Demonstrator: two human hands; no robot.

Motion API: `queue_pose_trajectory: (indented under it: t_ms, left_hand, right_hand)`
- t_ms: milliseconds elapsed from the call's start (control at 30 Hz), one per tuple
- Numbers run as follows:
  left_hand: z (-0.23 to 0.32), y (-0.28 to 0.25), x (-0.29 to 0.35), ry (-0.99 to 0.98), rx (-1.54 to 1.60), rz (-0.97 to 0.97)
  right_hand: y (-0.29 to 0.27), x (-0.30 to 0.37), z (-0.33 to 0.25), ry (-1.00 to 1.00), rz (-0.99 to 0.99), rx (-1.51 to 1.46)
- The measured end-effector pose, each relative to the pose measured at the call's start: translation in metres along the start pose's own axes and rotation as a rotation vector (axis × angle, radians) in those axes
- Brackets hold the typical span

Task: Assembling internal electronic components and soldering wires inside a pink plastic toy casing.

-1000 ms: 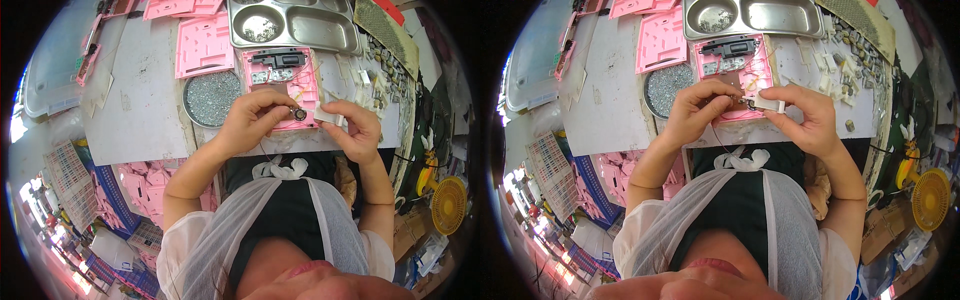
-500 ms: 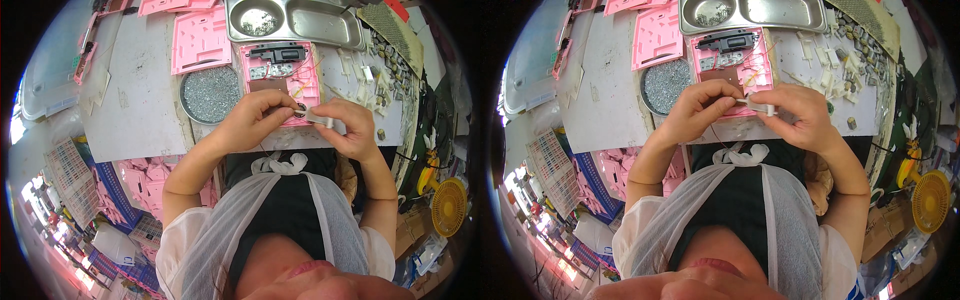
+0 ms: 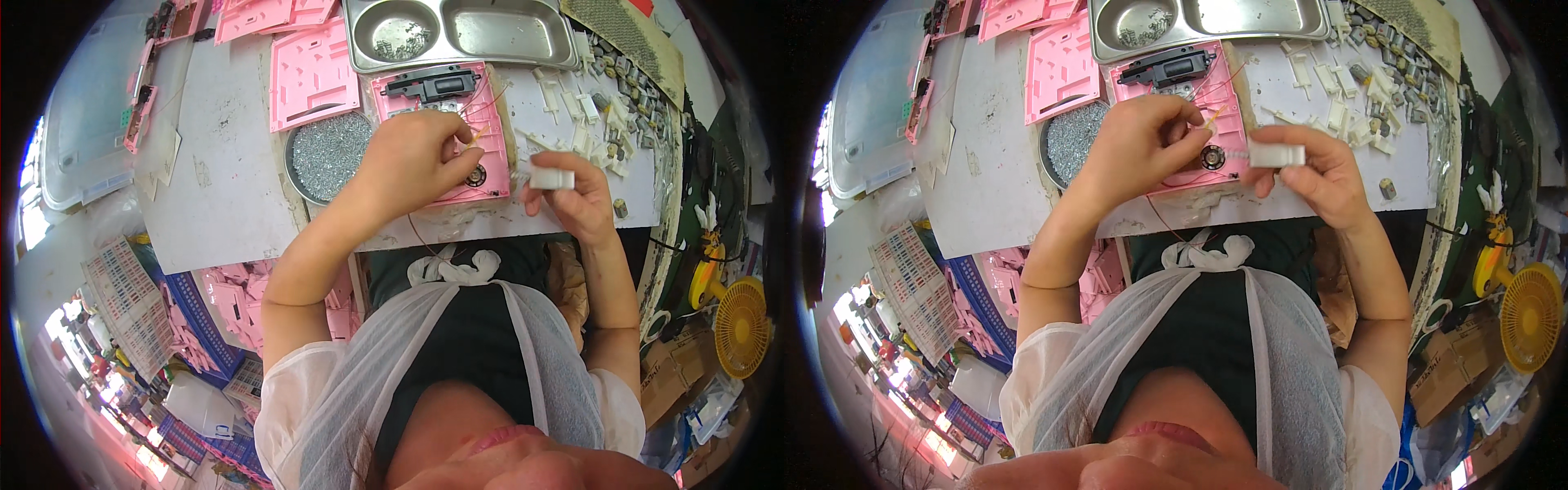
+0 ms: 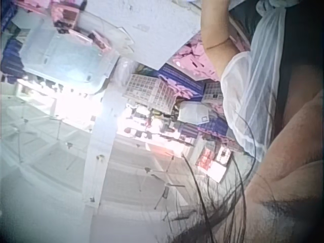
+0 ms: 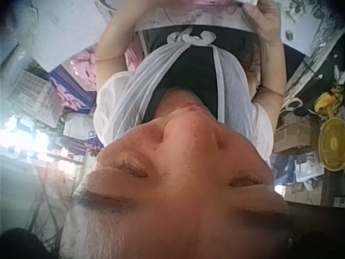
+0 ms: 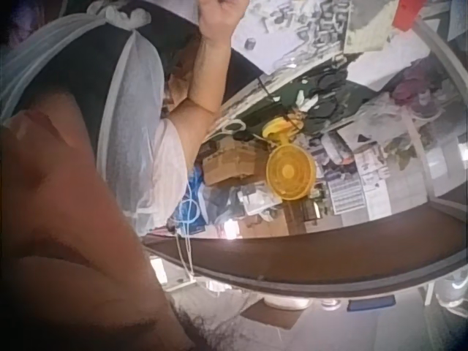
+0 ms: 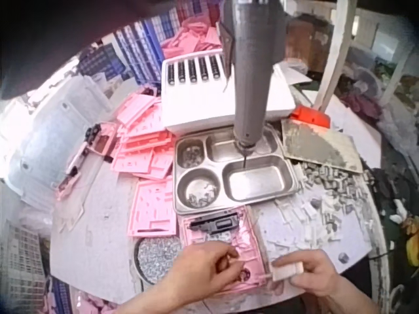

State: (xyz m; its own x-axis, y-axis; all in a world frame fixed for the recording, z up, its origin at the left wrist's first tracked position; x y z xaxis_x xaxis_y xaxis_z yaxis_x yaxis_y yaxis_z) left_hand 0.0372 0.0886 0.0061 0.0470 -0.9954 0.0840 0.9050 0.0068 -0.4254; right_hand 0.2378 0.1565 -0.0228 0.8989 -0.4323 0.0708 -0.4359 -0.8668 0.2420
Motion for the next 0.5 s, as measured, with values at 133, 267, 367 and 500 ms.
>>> queue_pose_trajectory:
  t_ms: [133,267,367,500]
  left_hand:
    - [-0.008,0.025,-0.001,0.122,-0.449,0.165]
    - [-0.006,0.022,0.004,0.165,-0.281,0.206]
    - [-0.006,0.018,0.022,0.181,-0.062,0.264]
    - [-0.012,0.023,0.044,0.25,-0.008,0.345]
  right_hand:
    - [-0.013,-0.005,0.004,0.024,0.137,-0.058]
    - [-0.028,-0.013,-0.009,-0.038,0.19,0.177]
    - [-0.035,-0.025,-0.012,-0.096,0.252,0.667]
    - [-0.014,-0.049,-0.017,-0.293,0.203,1.12]
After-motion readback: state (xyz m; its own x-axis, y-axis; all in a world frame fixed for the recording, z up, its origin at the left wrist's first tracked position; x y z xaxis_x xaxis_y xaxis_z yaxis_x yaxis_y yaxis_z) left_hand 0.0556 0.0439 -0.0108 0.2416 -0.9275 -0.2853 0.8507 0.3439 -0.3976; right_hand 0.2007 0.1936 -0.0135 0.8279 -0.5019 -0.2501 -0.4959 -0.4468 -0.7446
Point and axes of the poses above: each hand's wrist, its own x-axis away from the middle knuckle, its own y-axis out of the palm, z = x × y, the point moved 6 cm from there along -x, towards the middle knuckle, and after that the axes turned 15 degrees about x, right-handed, at the moved point
